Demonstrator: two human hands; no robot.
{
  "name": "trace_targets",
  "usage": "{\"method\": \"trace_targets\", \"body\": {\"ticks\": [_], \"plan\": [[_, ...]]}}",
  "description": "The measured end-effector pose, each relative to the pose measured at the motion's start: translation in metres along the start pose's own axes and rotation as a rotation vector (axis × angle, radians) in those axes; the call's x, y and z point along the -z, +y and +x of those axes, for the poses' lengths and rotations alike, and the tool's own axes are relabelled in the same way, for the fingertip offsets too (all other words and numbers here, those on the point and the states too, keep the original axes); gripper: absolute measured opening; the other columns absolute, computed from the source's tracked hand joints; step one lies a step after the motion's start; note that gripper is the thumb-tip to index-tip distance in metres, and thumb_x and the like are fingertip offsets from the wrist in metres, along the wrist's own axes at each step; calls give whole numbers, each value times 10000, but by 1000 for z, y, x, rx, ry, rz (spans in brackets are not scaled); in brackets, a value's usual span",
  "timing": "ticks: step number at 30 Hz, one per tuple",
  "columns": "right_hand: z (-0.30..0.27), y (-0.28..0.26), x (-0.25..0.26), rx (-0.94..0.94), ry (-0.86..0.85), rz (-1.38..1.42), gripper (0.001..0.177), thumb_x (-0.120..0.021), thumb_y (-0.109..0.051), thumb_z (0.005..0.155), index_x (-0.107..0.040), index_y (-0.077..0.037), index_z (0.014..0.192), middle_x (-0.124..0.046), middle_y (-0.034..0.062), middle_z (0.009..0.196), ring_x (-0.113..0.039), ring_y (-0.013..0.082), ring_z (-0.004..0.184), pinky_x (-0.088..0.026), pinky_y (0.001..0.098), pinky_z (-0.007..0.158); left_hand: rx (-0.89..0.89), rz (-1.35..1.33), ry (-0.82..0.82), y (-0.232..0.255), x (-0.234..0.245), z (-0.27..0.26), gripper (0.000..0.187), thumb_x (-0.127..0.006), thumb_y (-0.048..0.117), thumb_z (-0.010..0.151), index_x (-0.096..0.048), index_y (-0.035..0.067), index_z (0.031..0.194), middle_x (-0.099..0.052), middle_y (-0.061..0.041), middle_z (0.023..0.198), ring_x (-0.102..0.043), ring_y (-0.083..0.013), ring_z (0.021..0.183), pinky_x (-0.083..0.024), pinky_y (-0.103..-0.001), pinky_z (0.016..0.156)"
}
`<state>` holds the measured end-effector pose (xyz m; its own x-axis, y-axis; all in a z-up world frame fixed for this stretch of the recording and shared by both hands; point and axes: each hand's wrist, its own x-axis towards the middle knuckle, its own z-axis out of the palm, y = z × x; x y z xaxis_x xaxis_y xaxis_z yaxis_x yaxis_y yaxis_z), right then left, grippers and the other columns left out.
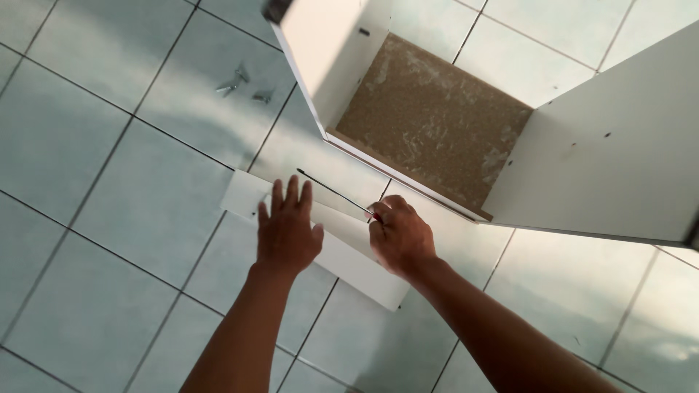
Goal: The person assembles a white cabinet by inserting wooden panels into a frame and securing them with screws using a screwdriver. The person works on a tiled floor, handling multiple panels and fasteners to build the structure.
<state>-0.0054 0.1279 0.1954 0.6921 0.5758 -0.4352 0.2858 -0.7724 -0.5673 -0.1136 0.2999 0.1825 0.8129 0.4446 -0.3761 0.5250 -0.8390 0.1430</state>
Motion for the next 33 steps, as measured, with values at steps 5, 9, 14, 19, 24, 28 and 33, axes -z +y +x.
{"method": "trace_targets", "body": {"ticks": [5, 9, 14, 19, 24, 28, 33], "plan": [[-3, -61, 34, 24, -42, -220, 422, -442, -233, 975, -617, -314, 1350, -372, 65, 1570, -388, 270, 1416, -306, 509, 1153, 2, 128, -150, -25, 64, -16, 935, -681, 422, 879, -164, 115, 1595, -84, -132, 1685, -43, -387, 1546, -199, -633, 1175], [2, -104, 53, 126, -46, -252, 473, -414, -298, 1022, -536, -387, 1470, -216, 107, 1652, -250, 368, 1497, -201, 603, 1125, -13, 189, -168, -43, 110, -17, 1015, -689, 494, 858, -104, 120, 1599, -18, -151, 1680, 20, -420, 1537, -173, -670, 1171], [17, -148, 48, 264, -130, 101, 446, -429, -342, 1029, -516, -301, 1464, -437, 197, 1440, -489, 399, 1253, -446, 486, 1014, -146, -10, 118, -85, 132, 0, 938, -654, 357, 842, -196, 35, 1594, -319, -233, 1571, -336, -430, 1400, -347, -566, 1080], [46, -184, 29, -15, -335, 99, 304, -416, -392, 1043, -597, -165, 1131, -708, 140, 770, -701, 354, 752, -540, 489, 737, -8, -232, 6, -124, 134, 43, 223, -525, 260, 1043, -646, 88, 1120, -752, -143, 994, -723, -356, 912, -575, -462, 803], [90, -215, 3, -2, -291, 200, 279, -451, -367, 1020, -582, -121, 1030, -687, 153, 739, -666, 360, 738, -517, 491, 706, -82, -232, -4, -155, 146, 98, 198, -578, 255, 977, -697, 97, 961, -739, -166, 820, -710, -369, 778, -564, -486, 709], [129, -228, -17, -128, -299, 263, 333, -470, -371, 1014, -578, -58, 982, -688, 157, 740, -685, 353, 721, -530, 477, 719, -98, -290, -14, -177, 142, 131, 170, -595, 217, 951, -700, 87, 982, -735, -136, 905, -707, -340, 854, -562, -453, 758], [157, -225, -47, -204, -257, 268, 313, -486, -341, 995, -579, -43, 963, -683, 163, 774, -677, 336, 761, -527, 464, 742, -66, -382, -41, -195, 110, 161, 173, -575, 107, 933, -696, 66, 1050, -710, -96, 1076, -695, -286, 979, -559, -398, 834]]}}
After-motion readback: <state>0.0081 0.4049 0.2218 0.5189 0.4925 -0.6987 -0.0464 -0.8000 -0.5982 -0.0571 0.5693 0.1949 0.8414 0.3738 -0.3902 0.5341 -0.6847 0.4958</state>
